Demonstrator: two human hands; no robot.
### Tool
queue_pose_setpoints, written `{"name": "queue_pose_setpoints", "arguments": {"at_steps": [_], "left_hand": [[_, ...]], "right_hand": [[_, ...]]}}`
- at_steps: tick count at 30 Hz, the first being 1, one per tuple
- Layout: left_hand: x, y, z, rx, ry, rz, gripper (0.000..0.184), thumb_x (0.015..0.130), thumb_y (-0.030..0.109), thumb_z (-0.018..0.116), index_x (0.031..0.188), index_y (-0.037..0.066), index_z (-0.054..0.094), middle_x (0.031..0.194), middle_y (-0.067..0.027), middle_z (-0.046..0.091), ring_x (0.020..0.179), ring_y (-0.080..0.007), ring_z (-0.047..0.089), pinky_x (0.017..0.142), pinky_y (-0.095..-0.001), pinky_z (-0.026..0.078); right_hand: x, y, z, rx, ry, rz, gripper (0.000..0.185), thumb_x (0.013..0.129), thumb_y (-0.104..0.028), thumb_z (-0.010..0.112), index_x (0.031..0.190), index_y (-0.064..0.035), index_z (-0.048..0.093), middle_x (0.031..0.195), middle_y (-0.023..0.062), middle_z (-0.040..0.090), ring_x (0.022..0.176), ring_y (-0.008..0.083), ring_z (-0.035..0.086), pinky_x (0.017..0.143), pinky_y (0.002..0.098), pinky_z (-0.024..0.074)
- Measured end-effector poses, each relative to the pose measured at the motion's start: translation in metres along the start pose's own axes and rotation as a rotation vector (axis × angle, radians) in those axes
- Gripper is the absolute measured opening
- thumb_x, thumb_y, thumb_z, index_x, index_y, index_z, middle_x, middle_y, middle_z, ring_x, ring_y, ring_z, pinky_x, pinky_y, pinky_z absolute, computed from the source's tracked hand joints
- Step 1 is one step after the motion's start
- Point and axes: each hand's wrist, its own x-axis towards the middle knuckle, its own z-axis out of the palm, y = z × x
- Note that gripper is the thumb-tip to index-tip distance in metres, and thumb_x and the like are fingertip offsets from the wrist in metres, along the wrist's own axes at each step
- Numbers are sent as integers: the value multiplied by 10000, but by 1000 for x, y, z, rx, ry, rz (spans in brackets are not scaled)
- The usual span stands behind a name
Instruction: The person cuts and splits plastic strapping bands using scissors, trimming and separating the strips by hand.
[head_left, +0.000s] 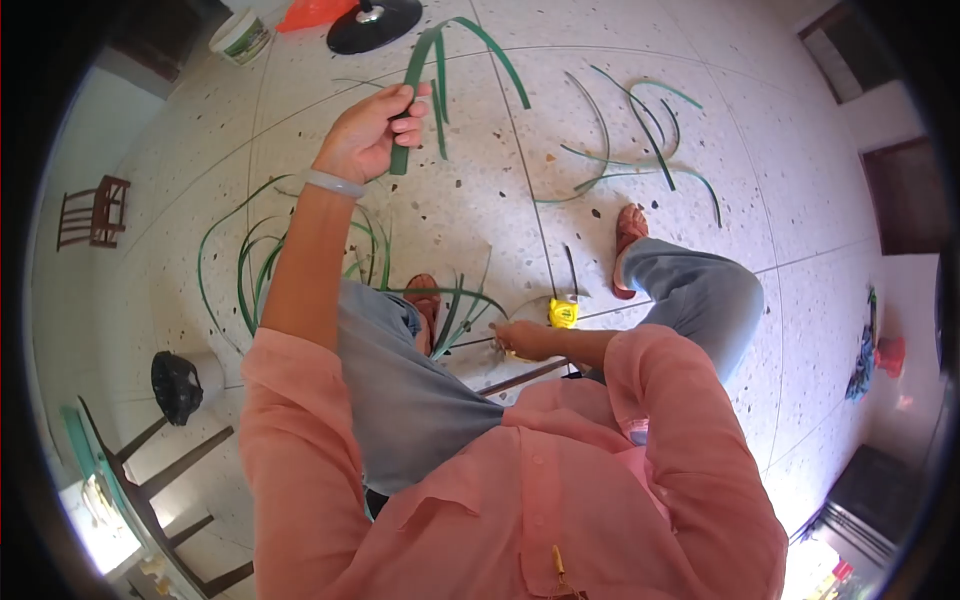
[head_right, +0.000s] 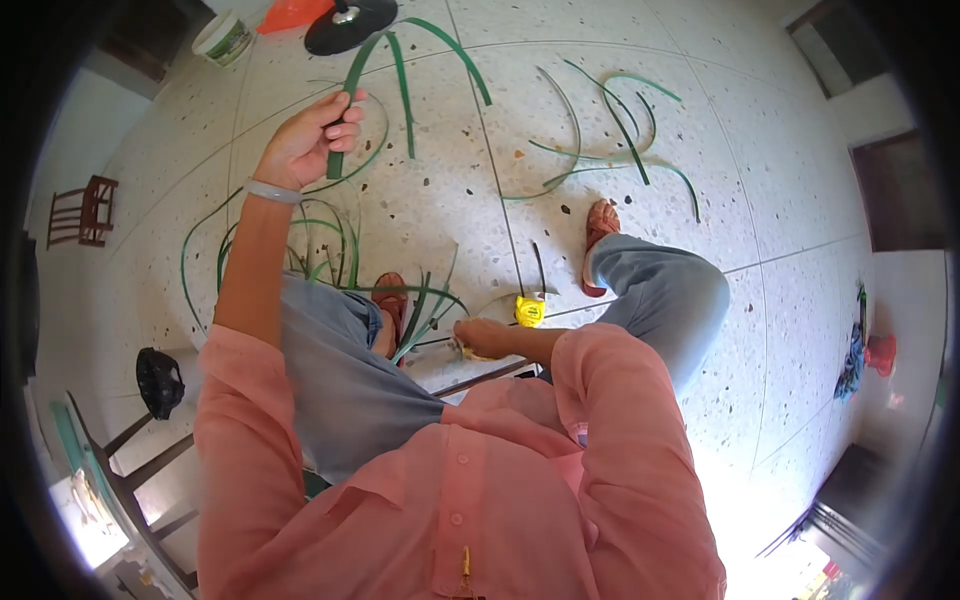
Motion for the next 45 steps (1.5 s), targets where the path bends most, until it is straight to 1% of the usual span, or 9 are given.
{"name": "queue_pose_setpoints", "arguments": {"at_steps": [5, 13, 18, 22, 24, 27, 32, 37, 45], "left_hand": [[3, -2, 10, 230, 13, 28, 223, 964, 134, 447, 1115, -21, 500, 787, 1, 471, 588, -53, 398, 519, -192, 353], [44, -61, 77, 713, -129, 175, 173, 910, 122, 552, 961, -27, 623, 747, -16, 556, 573, -64, 463, 486, -202, 373], [95, -110, 181, 839, -252, 152, 118, 865, 98, 617, 869, -18, 640, 663, -18, 571, 536, -59, 479, 460, -204, 388], [140, -148, 297, 958, -567, 75, 122, 857, 112, 636, 866, -10, 640, 641, -9, 563, 544, -67, 501, 460, -208, 393], [154, -179, 351, 1001, -693, 73, 127, 851, 112, 641, 881, -11, 648, 639, -8, 569, 539, -65, 504, 461, -206, 398], [155, -243, 418, 1107, -863, 118, 145, 834, 108, 652, 903, -20, 664, 630, -11, 581, 527, -64, 508, 465, -205, 412], [158, -357, 461, 1325, -1230, 369, 167, 807, 104, 648, 880, -41, 685, 618, -58, 599, 527, -102, 531, 521, -255, 440], [147, -399, 473, 1444, -1711, 158, 198, 838, 114, 615, 960, -29, 675, 678, -65, 631, 619, -125, 548, 570, -271, 438], [152, -300, 453, 1076, -1271, -66, 189, 910, 148, 548, 962, 9, 665, 681, 6, 580, 583, -43, 447, 531, -191, 371]], "right_hand": [[6, -45, -87, 232, 534, 83, 202, 754, -64, 650, 792, -20, 457, 684, 155, 548, 613, 340, 530, 546, 395, 407], [-60, -170, -108, 806, 570, -173, 253, 674, -110, 703, 782, -28, 489, 691, 81, 521, 634, 245, 518, 592, 322, 421], [-86, -158, -105, 611, 618, -194, 223, 703, -79, 692, 774, -35, 485, 652, 55, 541, 631, 140, 558, 571, 289, 443], [-54, -141, -81, 1176, 666, 406, 204, 670, -107, 699, 740, -9, 533, 662, 126, 592, 623, 208, 611, 554, 321, 464], [-6, -102, -58, 717, 544, 625, 193, 672, -137, 686, 728, 18, 585, 690, 173, 621, 636, 257, 641, 543, 357, 478], [-12, -98, -93, 1056, 567, 697, 202, 679, -164, 671, 763, 18, 641, 732, 186, 639, 731, 290, 660, 623, 370, 510], [21, -98, -100, 1021, 698, 694, 207, 677, -164, 670, 779, 14, 648, 761, 197, 641, 758, 300, 657, 645, 379, 509], [22, -102, -117, 967, 784, 682, 215, 675, -166, 669, 799, 10, 656, 797, 209, 644, 791, 313, 654, 671, 392, 508], [18, -108, -122, 771, 907, 702, 233, 672, -167, 667, 831, 3, 669, 854, 230, 649, 845, 334, 649, 714, 411, 506]]}}
